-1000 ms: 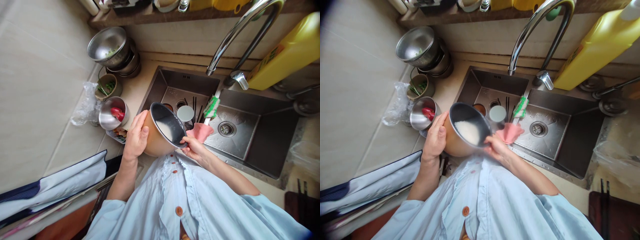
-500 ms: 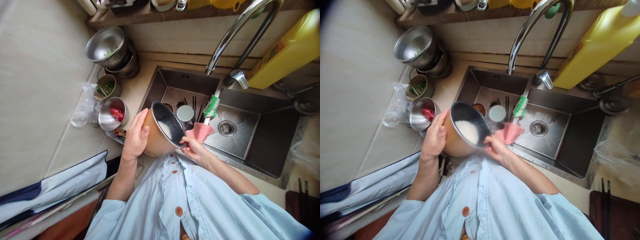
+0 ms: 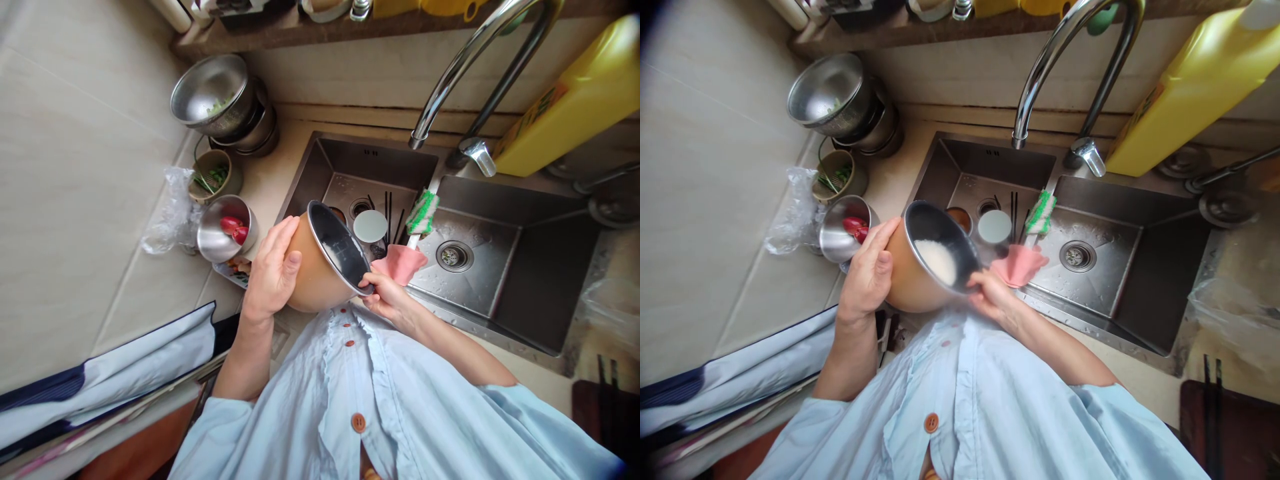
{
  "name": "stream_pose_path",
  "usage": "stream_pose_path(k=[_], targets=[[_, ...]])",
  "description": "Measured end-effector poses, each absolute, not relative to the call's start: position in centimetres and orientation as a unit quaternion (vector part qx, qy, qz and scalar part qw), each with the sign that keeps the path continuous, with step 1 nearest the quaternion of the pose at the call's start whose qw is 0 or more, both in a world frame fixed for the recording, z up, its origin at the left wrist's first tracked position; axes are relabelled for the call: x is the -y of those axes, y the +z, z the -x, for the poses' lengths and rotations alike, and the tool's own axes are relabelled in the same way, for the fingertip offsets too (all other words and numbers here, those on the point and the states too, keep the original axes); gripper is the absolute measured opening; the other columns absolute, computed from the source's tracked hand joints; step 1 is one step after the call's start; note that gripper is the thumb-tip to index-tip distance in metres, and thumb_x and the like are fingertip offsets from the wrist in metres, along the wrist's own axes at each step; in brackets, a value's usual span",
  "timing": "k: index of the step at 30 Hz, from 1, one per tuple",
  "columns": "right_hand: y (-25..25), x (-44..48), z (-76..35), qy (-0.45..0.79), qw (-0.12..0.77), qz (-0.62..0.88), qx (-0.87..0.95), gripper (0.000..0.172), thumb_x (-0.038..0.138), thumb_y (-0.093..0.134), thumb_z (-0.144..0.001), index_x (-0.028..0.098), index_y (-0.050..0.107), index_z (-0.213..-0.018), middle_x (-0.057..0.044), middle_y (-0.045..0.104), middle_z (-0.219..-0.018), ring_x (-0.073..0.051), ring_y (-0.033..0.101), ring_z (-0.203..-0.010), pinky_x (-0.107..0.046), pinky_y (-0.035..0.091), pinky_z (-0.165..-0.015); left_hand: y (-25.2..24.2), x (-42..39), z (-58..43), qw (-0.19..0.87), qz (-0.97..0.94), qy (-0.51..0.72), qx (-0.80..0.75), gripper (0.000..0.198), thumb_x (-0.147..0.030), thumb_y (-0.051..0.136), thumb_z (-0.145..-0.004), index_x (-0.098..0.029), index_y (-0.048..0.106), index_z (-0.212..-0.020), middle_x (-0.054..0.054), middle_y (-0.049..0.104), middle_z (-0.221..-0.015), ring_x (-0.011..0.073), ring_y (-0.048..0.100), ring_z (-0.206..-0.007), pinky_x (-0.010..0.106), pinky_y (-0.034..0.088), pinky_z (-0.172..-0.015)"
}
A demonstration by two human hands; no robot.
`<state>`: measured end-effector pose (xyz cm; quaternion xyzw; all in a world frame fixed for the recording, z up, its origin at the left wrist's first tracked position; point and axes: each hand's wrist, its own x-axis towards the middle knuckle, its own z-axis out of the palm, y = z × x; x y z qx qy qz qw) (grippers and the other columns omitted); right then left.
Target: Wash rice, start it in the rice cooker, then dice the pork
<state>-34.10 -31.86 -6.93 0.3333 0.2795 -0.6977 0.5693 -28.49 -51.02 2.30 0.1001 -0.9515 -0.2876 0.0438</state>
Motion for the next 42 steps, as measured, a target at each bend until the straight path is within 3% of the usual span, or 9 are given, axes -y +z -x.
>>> stream_pose_path(k=[30, 42], targets=[[-7.30, 31.97, 33.91, -0.676, 0.587, -0.354, -0.270, 0.025, -0.002, 0.048, -0.050, 0.018, 0.039, -0.062, 0.008, 0.045, -0.048, 0.000, 0.030, -0.033, -0.008, 0.015, -0.027, 2.74, 50.80, 28.83, 0.023, -0.092, -0.246, 0.965, 0.070, -0.063, 0.019, -0.091, -0.017, 0.040, -0.139, 0.013, 0.043, -0.140, 0.0258, 0.039, -0.131, 0.043, 0.033, -0.109], [-7.53, 32.14, 33.73, -0.662, 0.602, -0.349, -0.280, 0.027, 0.000, 0.048, -0.050, 0.019, 0.035, -0.063, 0.010, 0.041, -0.045, 0.001, 0.029, -0.032, -0.007, 0.014, -0.028, 2.74, 51.07, 28.81, 0.024, -0.098, -0.257, 0.961, 0.071, -0.064, 0.021, -0.090, -0.017, 0.041, -0.139, 0.014, 0.043, -0.140, 0.0266, 0.039, -0.131, 0.044, 0.031, -0.110]])
